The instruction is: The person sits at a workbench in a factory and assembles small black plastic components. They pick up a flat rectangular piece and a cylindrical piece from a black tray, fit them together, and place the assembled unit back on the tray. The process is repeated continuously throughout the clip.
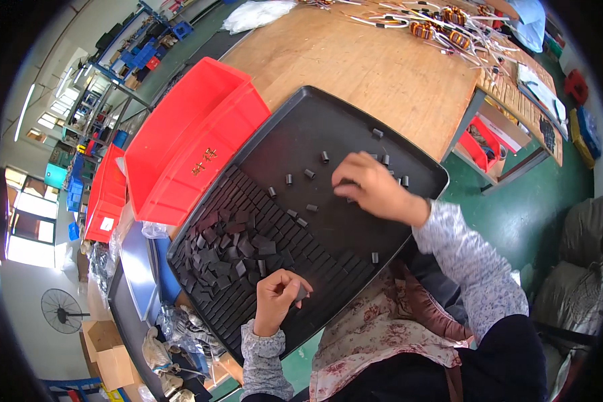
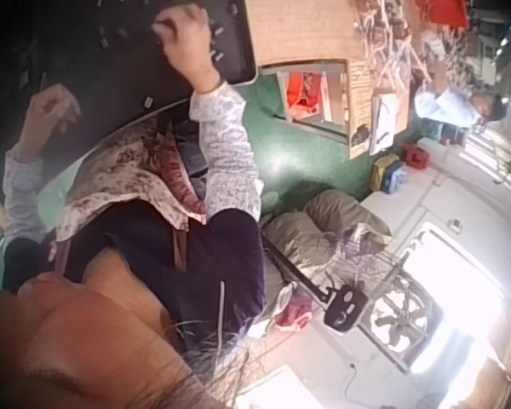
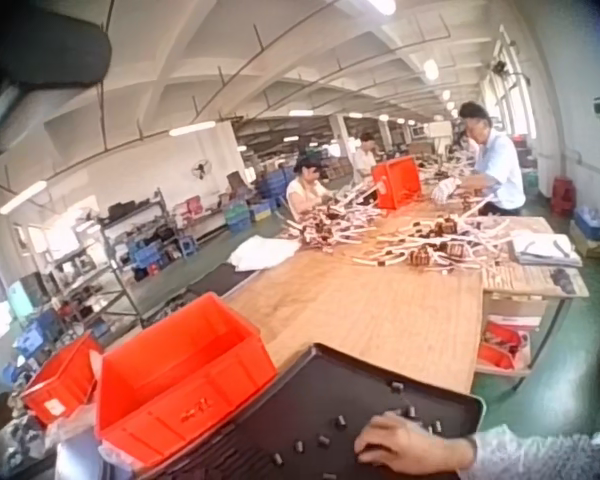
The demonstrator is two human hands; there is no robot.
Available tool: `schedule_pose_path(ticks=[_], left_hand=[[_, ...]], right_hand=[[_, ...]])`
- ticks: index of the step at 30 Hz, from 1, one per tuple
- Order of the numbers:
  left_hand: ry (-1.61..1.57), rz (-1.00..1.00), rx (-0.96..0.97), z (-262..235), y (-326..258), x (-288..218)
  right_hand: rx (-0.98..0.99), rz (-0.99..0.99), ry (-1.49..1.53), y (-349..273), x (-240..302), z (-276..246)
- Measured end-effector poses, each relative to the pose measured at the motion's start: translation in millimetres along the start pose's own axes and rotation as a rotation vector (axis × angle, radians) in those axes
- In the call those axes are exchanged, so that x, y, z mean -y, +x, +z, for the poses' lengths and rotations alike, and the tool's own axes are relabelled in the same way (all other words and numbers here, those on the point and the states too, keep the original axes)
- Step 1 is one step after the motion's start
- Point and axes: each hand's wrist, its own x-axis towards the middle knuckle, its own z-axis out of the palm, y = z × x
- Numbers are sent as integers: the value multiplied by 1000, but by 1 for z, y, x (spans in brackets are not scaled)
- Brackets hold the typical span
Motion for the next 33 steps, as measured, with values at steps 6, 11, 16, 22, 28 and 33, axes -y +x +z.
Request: schedule_pose_path(ticks=[6,11,16,22,28,33], left_hand=[[-101,34,-43,23,3,-5],[-32,-86,15,19,-1,2],[38,-1,-3,20,-5,4],[44,1,1,22,-2,4],[5,-43,14,21,-3,1],[-50,-57,-2,23,-2,-2]], right_hand=[[143,368,816,-47,77,28],[93,433,1070,-65,95,54],[111,260,760,-67,104,53],[115,370,943,-69,113,42],[120,245,803,-68,107,43],[126,406,866,-67,110,37]])
